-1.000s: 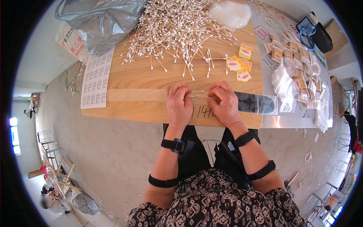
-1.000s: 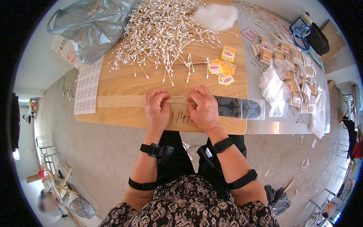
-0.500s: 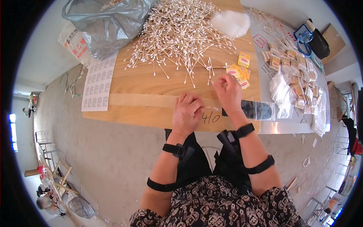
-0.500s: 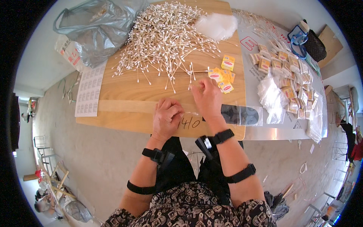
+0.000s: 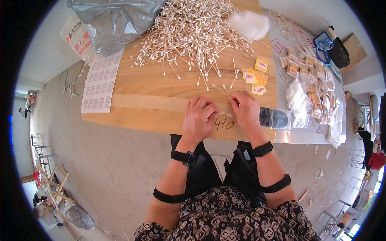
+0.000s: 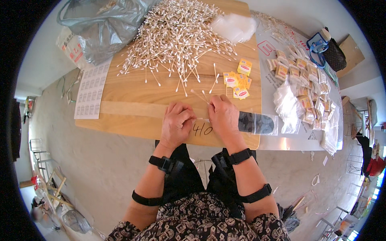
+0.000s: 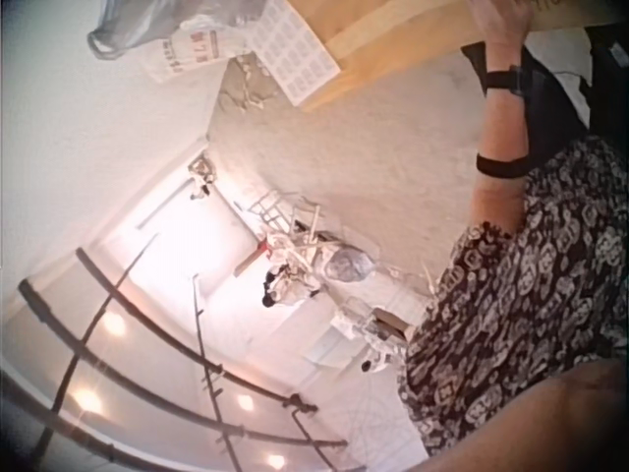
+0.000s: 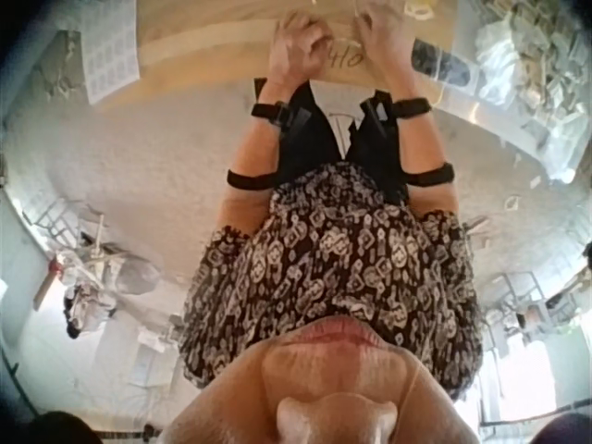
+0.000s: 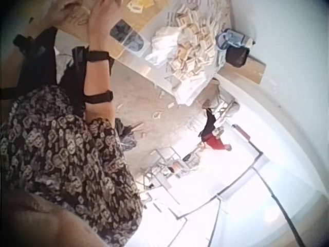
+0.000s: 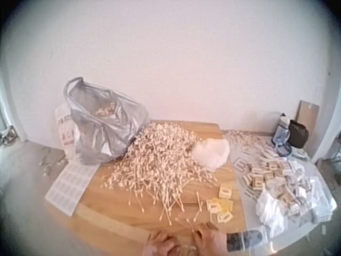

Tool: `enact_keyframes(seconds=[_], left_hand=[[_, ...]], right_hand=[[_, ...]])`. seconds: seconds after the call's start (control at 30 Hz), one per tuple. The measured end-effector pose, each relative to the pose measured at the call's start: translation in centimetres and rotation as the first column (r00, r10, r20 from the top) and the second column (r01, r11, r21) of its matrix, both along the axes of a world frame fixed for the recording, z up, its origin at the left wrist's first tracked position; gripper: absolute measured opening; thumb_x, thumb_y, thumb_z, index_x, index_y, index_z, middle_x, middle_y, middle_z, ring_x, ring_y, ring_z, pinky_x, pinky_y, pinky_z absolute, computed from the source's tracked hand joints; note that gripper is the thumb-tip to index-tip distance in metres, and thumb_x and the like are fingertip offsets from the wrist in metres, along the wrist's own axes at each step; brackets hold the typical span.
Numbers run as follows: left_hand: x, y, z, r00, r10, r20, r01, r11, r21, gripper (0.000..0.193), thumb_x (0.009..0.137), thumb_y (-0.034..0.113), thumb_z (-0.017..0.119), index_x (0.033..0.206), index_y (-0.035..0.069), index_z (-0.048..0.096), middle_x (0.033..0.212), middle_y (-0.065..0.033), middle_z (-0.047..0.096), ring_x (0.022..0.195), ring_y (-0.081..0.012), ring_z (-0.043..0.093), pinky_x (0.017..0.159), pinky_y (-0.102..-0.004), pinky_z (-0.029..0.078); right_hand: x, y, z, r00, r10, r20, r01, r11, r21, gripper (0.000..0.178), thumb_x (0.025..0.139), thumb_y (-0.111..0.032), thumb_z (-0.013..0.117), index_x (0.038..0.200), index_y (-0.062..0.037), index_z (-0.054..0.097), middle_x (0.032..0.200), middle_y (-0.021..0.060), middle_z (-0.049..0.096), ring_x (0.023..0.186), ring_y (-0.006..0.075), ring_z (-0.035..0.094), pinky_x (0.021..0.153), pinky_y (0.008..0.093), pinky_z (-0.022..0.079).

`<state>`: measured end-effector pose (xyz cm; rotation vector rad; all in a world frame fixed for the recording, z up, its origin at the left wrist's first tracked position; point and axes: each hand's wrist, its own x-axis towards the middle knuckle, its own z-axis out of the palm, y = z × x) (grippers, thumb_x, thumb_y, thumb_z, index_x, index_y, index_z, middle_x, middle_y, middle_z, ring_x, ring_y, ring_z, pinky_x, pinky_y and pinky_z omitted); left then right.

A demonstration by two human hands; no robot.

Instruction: Packaging cotton swabs into plastic bags and sealing them.

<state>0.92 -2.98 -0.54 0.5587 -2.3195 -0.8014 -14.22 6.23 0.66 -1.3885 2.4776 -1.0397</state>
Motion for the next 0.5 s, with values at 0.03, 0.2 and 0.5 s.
enact_keyframes(seconds=[0.03, 0.2, 0.5], left_hand=[[-0.1, 0.0, 0.2, 1.0, -0.01, 0.015, 0.01, 1.0, 0.011, 0.017, 0.068, 0.002, 0.069, 0.083, 0.009, 0.065, 0.096, -0.0052, 0.061, 0.095, -0.0301, 0.055, 0.084, -0.0399, 0.043], [-0.5, 0.5, 1.1, 0.997, 0.073, -0.007, -0.073, 0.997, -0.03, 0.029, 0.068, 0.002, 0.069, 0.096, 0.008, 0.065, 0.106, -0.0082, 0.06, 0.103, -0.0326, 0.053, 0.088, -0.0425, 0.043], [-0.1, 0.5, 1.0, 0.996, 0.027, 0.086, -0.023, 0.999, -0.046, 0.026, 0.069, 0.007, 0.069, 0.095, 0.007, 0.066, 0.103, -0.0061, 0.06, 0.104, -0.0303, 0.053, 0.088, -0.0416, 0.041]], right_hand=[[0.0, 0.4, 0.0, 1.0, -0.001, -0.001, 0.001, 1.0, 0.002, 0.006, 0.082, -0.012, 0.063, 0.081, -0.0065, 0.06, 0.08, 0.0135, 0.06, 0.074, 0.0377, 0.061, 0.064, 0.0464, 0.048], [0.2, 1.1, -0.2, 0.993, 0.092, 0.071, -0.088, 0.994, -0.066, 0.007, 0.082, -0.011, 0.064, 0.081, -0.0064, 0.059, 0.08, 0.0122, 0.059, 0.074, 0.0366, 0.061, 0.063, 0.0454, 0.048], [-3.6, -1.3, 1.7, 0.958, -0.273, -0.086, 0.284, 0.94, 0.191, 0.035, 0.082, -0.033, 0.07, 0.087, 0.0005, 0.062, 0.08, 0.019, 0.066, 0.077, 0.0366, 0.066, 0.067, 0.0467, 0.051]])
